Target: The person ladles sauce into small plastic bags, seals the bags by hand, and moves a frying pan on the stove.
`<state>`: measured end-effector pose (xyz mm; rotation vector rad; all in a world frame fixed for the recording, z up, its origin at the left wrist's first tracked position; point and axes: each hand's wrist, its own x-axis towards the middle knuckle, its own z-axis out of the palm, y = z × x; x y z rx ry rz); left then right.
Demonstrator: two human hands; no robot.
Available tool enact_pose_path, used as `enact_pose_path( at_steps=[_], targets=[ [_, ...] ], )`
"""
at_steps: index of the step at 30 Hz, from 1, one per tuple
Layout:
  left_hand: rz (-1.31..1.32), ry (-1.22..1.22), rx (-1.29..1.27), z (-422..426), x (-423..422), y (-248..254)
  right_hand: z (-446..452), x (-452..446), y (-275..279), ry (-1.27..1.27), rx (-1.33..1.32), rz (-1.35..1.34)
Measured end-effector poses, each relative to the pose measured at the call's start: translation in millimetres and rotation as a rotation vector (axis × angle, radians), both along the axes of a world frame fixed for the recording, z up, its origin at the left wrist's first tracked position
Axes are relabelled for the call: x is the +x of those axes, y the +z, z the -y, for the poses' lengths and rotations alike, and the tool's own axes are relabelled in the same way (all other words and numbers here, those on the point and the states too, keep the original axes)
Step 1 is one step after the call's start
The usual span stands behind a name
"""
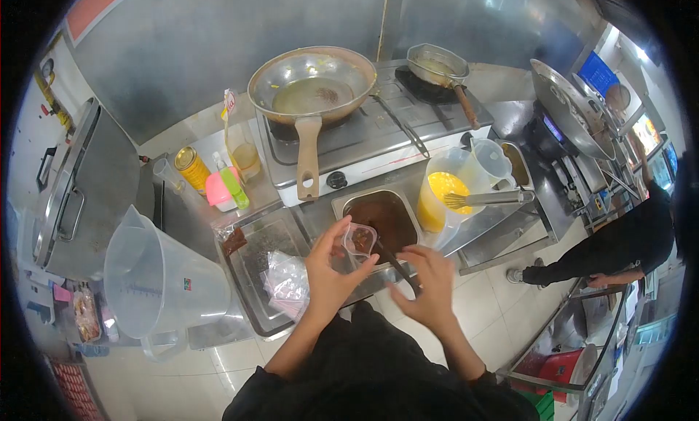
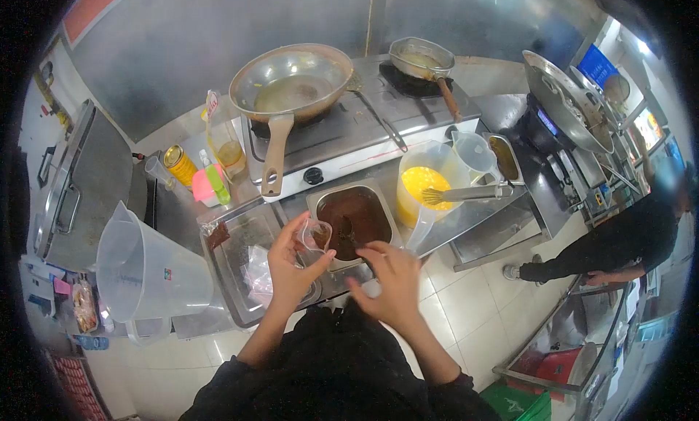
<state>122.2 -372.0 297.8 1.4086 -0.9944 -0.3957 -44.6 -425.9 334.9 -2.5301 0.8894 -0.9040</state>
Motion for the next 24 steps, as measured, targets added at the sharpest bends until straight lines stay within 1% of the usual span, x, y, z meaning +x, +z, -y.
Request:
enact_pose_path(
  at_steps=[1, 3, 4, 6, 7, 9, 10, 12, 13, 15, 16, 18, 19, 21, 22, 23, 24],
  targets=[
    [0.001, -0.003, 0.005, -2, -4, 3, -4, 11, -5, -0.003, 0.005, 0.001],
    [-0.136, -0.088, -0.088, -4, -16, 10, -8, 30, -22, -0.015, 0.279, 0.334],
    [-0.132, -0.086, -0.088, -5, -23, 16, -7, 38, -23, -0.037, 0.221, 0.461],
    [-0.519, -0.090, -0.276, -10, -35, 25, -3, 36, -17, 0.007, 0.243, 0.466],
    [-0.514, -0.085, -0.275, -12, -30, 20, -2, 37, -11, 0.047, 0.261, 0.467],
    [-0.477, -0.048, -0.150, -19, -15, 6, -1, 38, 3, 0.051, 0.289, 0.505],
    [-0.479, -0.042, -0.148, -24, -9, 5, 1, 35, 6, 0.104, 0.415, 0.443],
    [-0.388, -0.084, -0.105, -28, 4, 7, 5, 31, 13, 0.199, 0.631, 0.329],
    [-0.389, -0.075, -0.105, -31, 9, 8, 6, 31, 14, 0.207, 0.636, 0.324],
    [-0.314, -0.140, -0.082, -36, 16, 10, 6, 34, 16, 0.330, 0.663, 0.271],
    [-0.314, -0.128, -0.082, -39, 16, 8, 3, 35, 16, 0.341, 0.667, 0.268],
    [-0.498, -0.123, -0.198, -41, 14, 2, -4, 41, 16, 0.400, 0.696, 0.274],
    [-0.494, -0.101, -0.200, -44, 13, 3, -7, 46, 18, 0.420, 0.702, 0.269],
    [-0.558, -0.072, -0.226, -49, 11, 4, -14, 57, 23, 0.369, 0.405, 0.255],
    [-0.397, -0.061, -0.176, -52, 12, 3, -16, 63, 21, 0.389, 0.409, 0.253],
    [-0.394, -0.042, -0.178, -55, 13, 1, -19, 69, 18, 0.382, 0.412, 0.202],
    [-0.243, 0.036, -0.138, -58, 13, -2, -21, 74, 15, 0.374, 0.413, 0.151]
  ],
)
